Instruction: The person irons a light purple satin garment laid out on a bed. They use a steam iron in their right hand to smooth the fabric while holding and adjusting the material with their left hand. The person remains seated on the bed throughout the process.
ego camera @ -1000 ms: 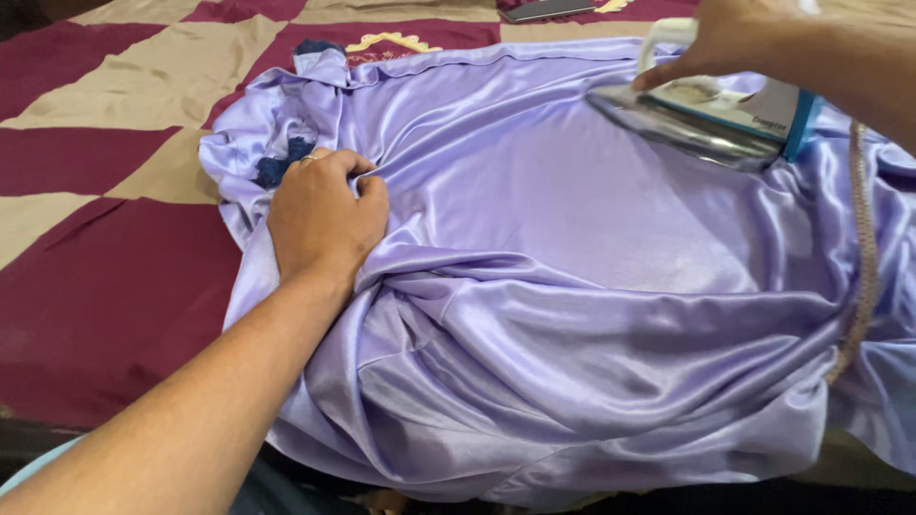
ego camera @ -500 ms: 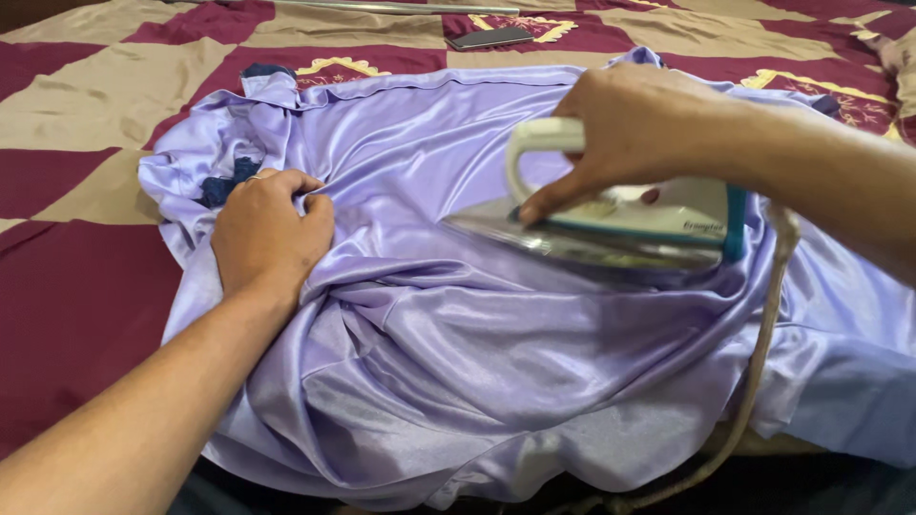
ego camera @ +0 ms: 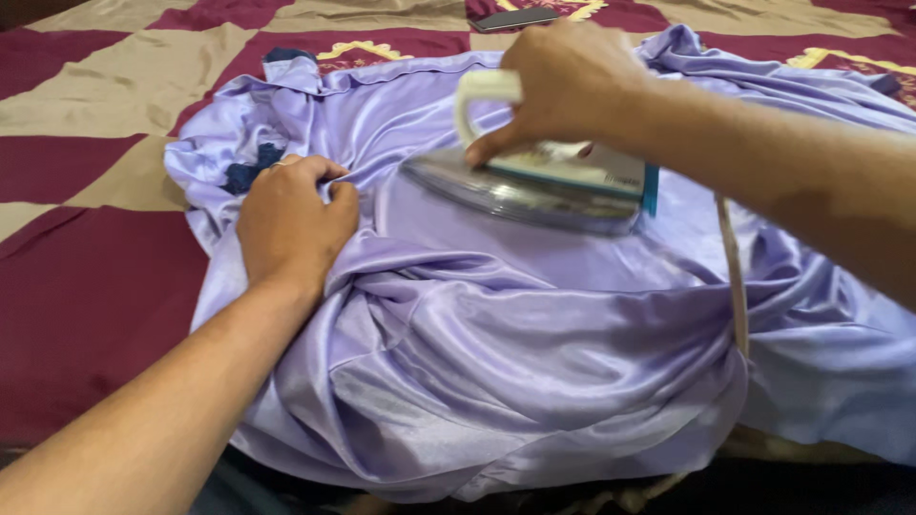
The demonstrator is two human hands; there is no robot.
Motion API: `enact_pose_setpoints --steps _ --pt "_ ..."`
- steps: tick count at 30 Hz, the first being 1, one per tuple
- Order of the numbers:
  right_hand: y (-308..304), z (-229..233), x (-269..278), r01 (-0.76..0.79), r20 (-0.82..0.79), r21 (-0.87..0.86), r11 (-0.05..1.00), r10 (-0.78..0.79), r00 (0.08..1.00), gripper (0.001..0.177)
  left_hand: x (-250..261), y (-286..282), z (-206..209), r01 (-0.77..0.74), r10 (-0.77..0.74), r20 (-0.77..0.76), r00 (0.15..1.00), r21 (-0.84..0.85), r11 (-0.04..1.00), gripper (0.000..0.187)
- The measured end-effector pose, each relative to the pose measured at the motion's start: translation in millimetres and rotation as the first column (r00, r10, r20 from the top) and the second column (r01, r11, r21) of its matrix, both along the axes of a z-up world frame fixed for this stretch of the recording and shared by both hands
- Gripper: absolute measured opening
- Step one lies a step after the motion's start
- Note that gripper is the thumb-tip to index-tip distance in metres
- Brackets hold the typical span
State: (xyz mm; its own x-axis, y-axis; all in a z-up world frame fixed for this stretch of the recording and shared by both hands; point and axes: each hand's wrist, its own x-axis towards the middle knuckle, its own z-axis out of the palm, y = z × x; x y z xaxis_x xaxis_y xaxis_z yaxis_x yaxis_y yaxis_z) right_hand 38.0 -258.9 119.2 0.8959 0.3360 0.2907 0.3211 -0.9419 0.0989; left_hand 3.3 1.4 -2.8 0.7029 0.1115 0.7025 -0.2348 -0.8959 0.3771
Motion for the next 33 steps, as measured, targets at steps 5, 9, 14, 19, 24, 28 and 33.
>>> enact_pose_setpoints --steps 5,9,14,19,24,28,33 --pt "-60.8 -19.0 90.0 0.081 0.177 -0.116 0.99 -0.06 0.982 0.091 1.4 -0.4 0.4 -0.011 0.011 -0.002 1.0 -0.026 1.0 0.021" --pt "-130.9 -28.8 137.0 0.28 0.185 -0.15 0.948 -0.252 0.95 0.096 -1.5 -1.1 2.2 -0.018 0.018 -0.01 1.0 -0.037 0.999 0.021" --pt "-172.4 -25.2 142.1 0.432 0.106 -0.164 0.887 -0.419 0.902 0.095 -2.5 -0.9 3.0 -0.022 0.022 -0.007 1.0 -0.042 0.999 0.022" --pt "-159.0 -15.3 101.2 0.369 0.098 -0.21 0.905 -0.356 0.929 0.092 0.1 0.2 1.6 -0.035 0.035 0.004 0.999 -0.035 0.999 0.022" --pt "-129.8 -7.0 34.8 0.368 0.011 -0.195 0.909 -0.373 0.928 0.092 -1.5 -1.3 3.3 -0.038 0.037 -0.038 0.999 -0.038 0.999 0.024" --pt "-88.3 3.1 -24.0 0.347 -0.069 -0.186 0.919 -0.365 0.928 0.09 0.1 -0.1 -0.6 -0.036 0.036 -0.013 0.999 -0.016 0.999 0.022" --pt "-30.5 14.3 -78.5 0.282 -0.097 -0.094 0.955 -0.291 0.952 0.081 1.5 -1.9 -0.4 -0.035 0.035 -0.003 0.999 -0.005 0.999 0.022"
